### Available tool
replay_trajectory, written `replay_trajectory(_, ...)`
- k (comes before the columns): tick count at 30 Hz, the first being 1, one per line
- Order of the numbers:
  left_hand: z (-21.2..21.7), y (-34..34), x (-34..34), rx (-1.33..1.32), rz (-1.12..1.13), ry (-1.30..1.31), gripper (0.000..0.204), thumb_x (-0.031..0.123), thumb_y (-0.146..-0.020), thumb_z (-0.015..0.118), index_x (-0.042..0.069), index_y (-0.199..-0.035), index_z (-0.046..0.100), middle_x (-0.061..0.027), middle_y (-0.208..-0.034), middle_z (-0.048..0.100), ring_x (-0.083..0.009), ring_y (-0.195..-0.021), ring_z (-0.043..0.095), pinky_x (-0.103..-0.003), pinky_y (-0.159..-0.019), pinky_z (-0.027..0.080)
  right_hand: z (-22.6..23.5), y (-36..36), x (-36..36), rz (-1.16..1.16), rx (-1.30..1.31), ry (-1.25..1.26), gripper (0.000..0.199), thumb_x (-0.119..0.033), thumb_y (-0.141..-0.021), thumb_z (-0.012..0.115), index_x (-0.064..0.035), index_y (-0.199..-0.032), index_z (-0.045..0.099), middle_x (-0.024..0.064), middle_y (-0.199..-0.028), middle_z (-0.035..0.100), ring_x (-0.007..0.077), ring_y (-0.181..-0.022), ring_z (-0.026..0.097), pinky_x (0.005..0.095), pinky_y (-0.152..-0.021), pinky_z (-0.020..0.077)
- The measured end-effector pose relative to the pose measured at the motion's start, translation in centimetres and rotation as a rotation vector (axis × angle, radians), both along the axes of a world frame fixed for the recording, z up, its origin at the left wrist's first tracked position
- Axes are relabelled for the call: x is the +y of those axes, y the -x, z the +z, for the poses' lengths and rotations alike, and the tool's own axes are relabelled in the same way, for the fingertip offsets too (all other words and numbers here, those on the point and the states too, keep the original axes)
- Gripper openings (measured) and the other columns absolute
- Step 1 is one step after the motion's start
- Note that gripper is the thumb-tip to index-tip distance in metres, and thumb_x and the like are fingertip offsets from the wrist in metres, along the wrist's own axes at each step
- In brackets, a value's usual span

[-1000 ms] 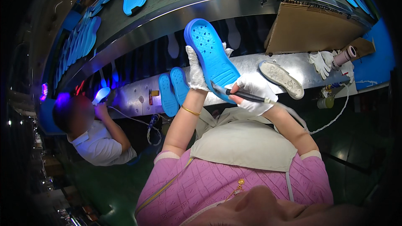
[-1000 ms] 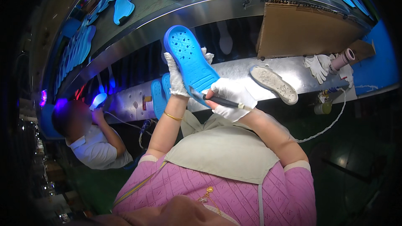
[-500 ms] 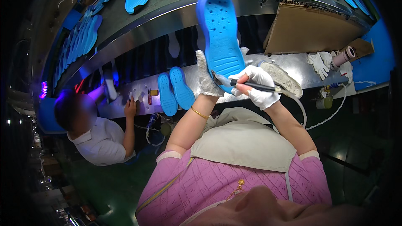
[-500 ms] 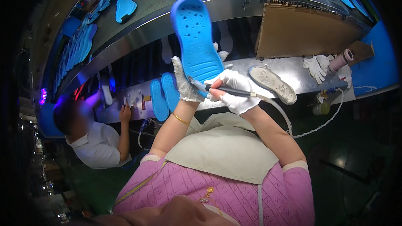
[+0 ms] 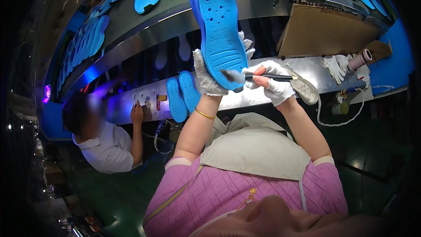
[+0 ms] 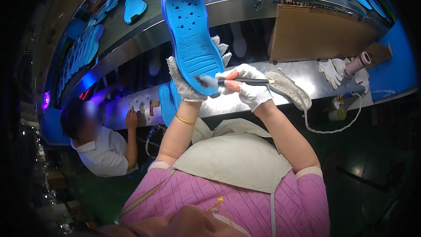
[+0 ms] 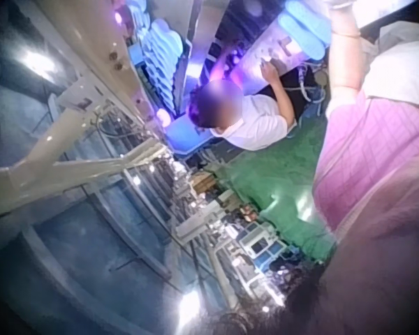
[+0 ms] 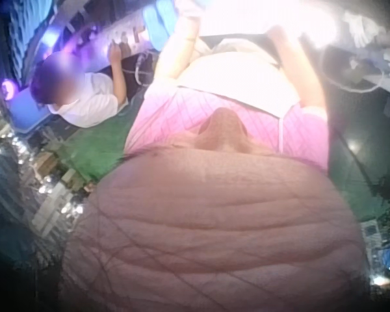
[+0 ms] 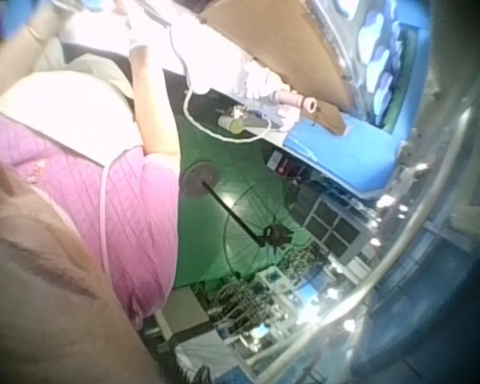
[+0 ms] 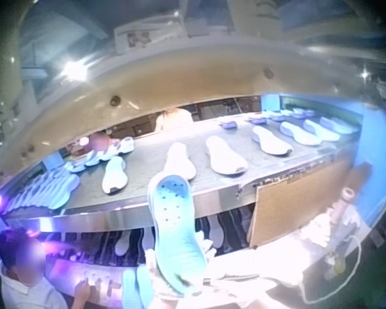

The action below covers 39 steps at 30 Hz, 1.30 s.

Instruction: The person applies glue to shoe soles by picking them from a conveyor, coating their surfaces and edges using a brush tool, and placing them back onto the conveyor belt.

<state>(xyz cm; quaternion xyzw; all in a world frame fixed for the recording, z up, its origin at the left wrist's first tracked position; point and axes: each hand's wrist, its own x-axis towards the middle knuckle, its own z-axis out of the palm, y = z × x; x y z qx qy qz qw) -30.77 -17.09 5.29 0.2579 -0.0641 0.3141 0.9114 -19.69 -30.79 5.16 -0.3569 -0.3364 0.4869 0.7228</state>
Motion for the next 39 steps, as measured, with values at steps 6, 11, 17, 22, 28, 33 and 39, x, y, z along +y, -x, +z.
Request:
replay_trajectory(6, 0.6, 0.1, 1.0, 0.008, -0.062, 0.004, 0.097, 0.071, -0.079, 0.049, 0.003, -0.145, 0.026, -0.0258, -0.139, 0.040, -0.0426, -0.126, 0.044, -0.055, -0.108, 0.033, 0.0, -0.3, 0.2, -0.144, -0.771, -0.215, 0.017, 0.007, -0.071, 0.069, -0.0039, -0.082, 0.063, 0.0097, -0.086, 0.063, 0.0182, -0.082, 0.063, 0.0301, -0.074, 0.0504)
replay_trajectory(11, 1.1, 0.4, 2.1, 0.043, -0.140, -0.043, 0.096, 0.071, -0.080, 0.046, 0.002, -0.144, 0.029, -0.0272, -0.140, 0.038, -0.0442, -0.125, 0.044, -0.056, -0.108, 0.032, -0.1, -1.1, -0.6, 0.207, -0.384, 0.197, 0.015, 0.000, -0.072, 0.074, -0.0035, -0.083, 0.064, 0.0050, -0.080, 0.065, 0.0128, -0.075, 0.063, 0.0266, -0.070, 0.0516)
replay_trajectory(17, 1.5, 0.9, 3.0, 0.191, -0.244, -0.067, 0.091, 0.068, -0.085, 0.041, 0.000, -0.143, 0.031, -0.0310, -0.139, 0.038, -0.0471, -0.125, 0.043, -0.056, -0.105, 0.036, 1.3, -1.0, -0.7, 0.107, -0.408, -0.004, 0.015, 0.002, -0.073, 0.071, -0.0052, -0.082, 0.062, 0.0068, -0.084, 0.064, 0.0155, -0.078, 0.062, 0.0298, -0.074, 0.0512)
replay_trajectory(22, 1.8, 0.1, 3.8, 0.274, -0.341, -0.021, 0.077, 0.058, -0.091, 0.041, -0.003, -0.137, 0.039, -0.0319, -0.131, 0.047, -0.0433, -0.117, 0.053, -0.050, -0.096, 0.048, 1.7, -0.3, 1.1, -0.073, -0.952, -0.282, 0.021, 0.007, -0.064, 0.068, -0.0056, -0.079, 0.061, 0.0075, -0.083, 0.062, 0.0237, -0.081, 0.062, 0.0339, -0.074, 0.0499)
replay_trajectory(28, 2.3, 0.0, 4.2, 0.779, -0.260, -0.163, 0.042, 0.039, -0.089, 0.061, -0.001, -0.103, 0.063, -0.0142, -0.087, 0.068, -0.0200, -0.070, 0.069, -0.032, -0.063, 0.060, 1.5, -1.2, 1.0, 0.151, -0.842, -0.048, 0.013, 0.005, -0.066, 0.070, -0.0044, -0.073, 0.064, 0.0062, -0.080, 0.065, 0.0180, -0.083, 0.066, 0.0295, -0.071, 0.0518)
replay_trajectory(33, 3.3, -0.7, 3.2, 0.833, -0.283, -0.190, 0.038, 0.038, -0.087, 0.065, 0.003, -0.101, 0.066, -0.0107, -0.086, 0.068, -0.0171, -0.072, 0.067, -0.028, -0.064, 0.057, 2.3, -2.6, 0.5, 0.183, -0.590, -0.007, 0.013, 0.009, -0.070, 0.067, -0.0026, -0.074, 0.064, 0.0089, -0.081, 0.066, 0.0168, -0.081, 0.065, 0.0288, -0.070, 0.0529)
replay_trajectory(39, 3.2, -0.9, 2.8, 0.871, -0.336, -0.331, 0.045, 0.046, -0.085, 0.065, 0.005, -0.105, 0.065, -0.0123, -0.094, 0.067, -0.0187, -0.076, 0.066, -0.031, -0.065, 0.057, 3.1, -4.0, -0.4, 0.178, -0.972, 0.116, 0.013, 0.010, -0.072, 0.064, -0.0029, -0.072, 0.062, 0.0072, -0.077, 0.064, 0.0181, -0.077, 0.065, 0.0289, -0.072, 0.0521)
